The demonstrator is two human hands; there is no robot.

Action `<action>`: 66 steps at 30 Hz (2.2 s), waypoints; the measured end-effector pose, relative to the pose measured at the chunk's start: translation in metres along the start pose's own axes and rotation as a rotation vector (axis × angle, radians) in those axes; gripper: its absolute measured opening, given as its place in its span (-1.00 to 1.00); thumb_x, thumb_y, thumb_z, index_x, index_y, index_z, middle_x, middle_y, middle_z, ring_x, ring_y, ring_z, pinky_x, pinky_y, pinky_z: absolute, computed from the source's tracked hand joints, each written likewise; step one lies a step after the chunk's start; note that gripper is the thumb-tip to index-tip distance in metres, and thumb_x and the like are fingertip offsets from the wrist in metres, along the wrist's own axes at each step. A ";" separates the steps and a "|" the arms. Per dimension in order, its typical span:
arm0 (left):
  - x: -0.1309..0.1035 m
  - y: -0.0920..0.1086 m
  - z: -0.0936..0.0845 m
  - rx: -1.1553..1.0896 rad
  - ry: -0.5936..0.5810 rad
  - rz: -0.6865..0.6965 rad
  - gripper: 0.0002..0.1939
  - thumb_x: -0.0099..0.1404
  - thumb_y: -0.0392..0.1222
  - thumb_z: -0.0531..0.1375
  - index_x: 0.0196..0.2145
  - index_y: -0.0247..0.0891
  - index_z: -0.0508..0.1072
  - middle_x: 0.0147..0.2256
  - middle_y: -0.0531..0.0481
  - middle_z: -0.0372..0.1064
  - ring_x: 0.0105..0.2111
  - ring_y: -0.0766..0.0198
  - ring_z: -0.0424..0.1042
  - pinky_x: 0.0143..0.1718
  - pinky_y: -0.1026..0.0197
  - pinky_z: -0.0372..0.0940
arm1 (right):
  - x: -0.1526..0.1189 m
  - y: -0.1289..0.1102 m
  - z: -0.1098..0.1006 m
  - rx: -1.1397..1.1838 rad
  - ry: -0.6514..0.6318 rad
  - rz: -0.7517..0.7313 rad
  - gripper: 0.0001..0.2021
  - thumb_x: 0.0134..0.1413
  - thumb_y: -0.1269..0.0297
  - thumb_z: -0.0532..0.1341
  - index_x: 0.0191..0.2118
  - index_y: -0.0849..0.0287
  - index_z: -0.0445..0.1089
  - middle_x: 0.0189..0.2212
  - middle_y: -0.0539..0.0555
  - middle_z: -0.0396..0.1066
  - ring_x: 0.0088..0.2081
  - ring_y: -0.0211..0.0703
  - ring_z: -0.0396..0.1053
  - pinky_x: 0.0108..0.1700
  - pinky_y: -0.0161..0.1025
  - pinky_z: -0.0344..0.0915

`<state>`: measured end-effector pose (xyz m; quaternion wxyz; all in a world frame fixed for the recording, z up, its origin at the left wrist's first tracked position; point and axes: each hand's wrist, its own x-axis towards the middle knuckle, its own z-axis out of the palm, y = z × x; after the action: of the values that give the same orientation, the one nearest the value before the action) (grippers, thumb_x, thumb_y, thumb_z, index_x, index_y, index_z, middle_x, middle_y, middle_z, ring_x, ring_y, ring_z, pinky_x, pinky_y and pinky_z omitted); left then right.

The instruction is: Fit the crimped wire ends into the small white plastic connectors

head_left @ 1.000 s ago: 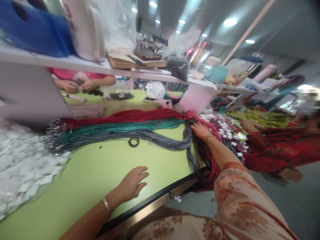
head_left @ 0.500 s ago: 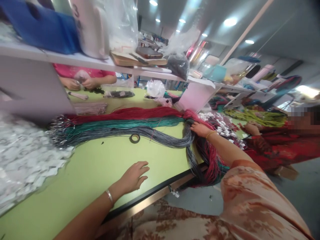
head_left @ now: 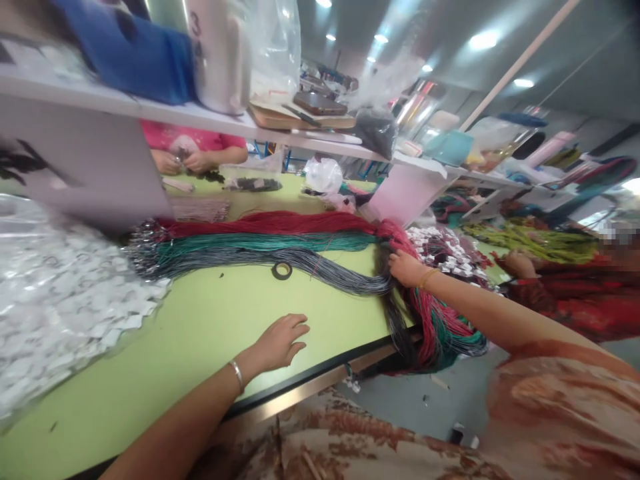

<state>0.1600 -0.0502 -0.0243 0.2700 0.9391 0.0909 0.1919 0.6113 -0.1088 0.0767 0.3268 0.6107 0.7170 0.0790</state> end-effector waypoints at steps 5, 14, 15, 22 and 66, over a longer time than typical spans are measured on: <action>0.000 -0.001 0.000 0.004 -0.008 0.000 -0.70 0.30 -0.18 0.10 -0.03 -0.24 0.41 0.05 -0.23 0.31 0.06 0.05 0.30 0.07 -0.04 0.26 | -0.011 -0.005 -0.028 0.121 -0.059 0.031 -0.86 -0.17 0.27 0.23 -0.47 0.17 0.53 -0.45 0.17 0.49 -0.28 -0.01 0.39 -0.18 -0.16 0.17; 0.005 0.000 -0.001 0.031 -0.022 0.002 -0.73 0.31 -0.16 0.10 -0.07 -0.26 0.43 0.02 -0.22 0.34 0.03 0.06 0.32 0.05 -0.03 0.27 | 0.037 -0.084 -0.112 0.554 0.161 -0.029 -0.74 0.01 0.12 0.15 -0.48 0.22 0.40 -0.56 0.06 0.40 -0.56 -0.26 0.21 -0.50 -0.32 -0.01; 0.005 0.001 -0.003 0.035 -0.025 0.005 -0.74 0.31 -0.16 0.10 -0.08 -0.26 0.43 0.02 -0.22 0.34 0.02 0.06 0.32 0.05 -0.03 0.27 | 0.049 -0.096 -0.121 0.629 0.182 -0.044 -0.76 -0.01 0.13 0.17 -0.51 0.21 0.38 -0.60 0.02 0.35 -0.59 -0.29 0.17 -0.51 -0.32 -0.03; 0.004 0.002 -0.014 0.058 0.038 0.029 -0.74 0.36 -0.17 0.03 -0.12 -0.28 0.45 -0.02 -0.22 0.36 0.00 0.11 0.33 0.06 0.01 0.25 | 0.141 -0.146 -0.187 1.305 0.264 0.010 -0.72 -0.09 0.21 0.23 -0.65 0.17 0.19 -0.78 -0.12 0.13 -0.69 -0.39 0.04 -0.59 -0.35 -0.06; -0.015 -0.177 -0.106 0.512 0.349 -0.764 -0.22 0.30 0.24 -0.03 0.29 -0.38 0.10 0.28 -0.32 0.04 0.30 -0.06 -0.02 0.29 -0.07 -0.13 | 0.159 -0.214 -0.325 1.639 0.296 -0.326 -0.63 0.10 -0.02 0.14 -0.46 0.22 0.27 -0.74 -0.15 -0.02 -0.70 -0.43 -0.13 -0.65 -0.39 -0.17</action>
<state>0.0907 0.1438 -0.0427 0.0624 0.8288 0.5169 0.2051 0.2445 0.0794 0.1594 -0.3090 0.5267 0.6621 -0.4344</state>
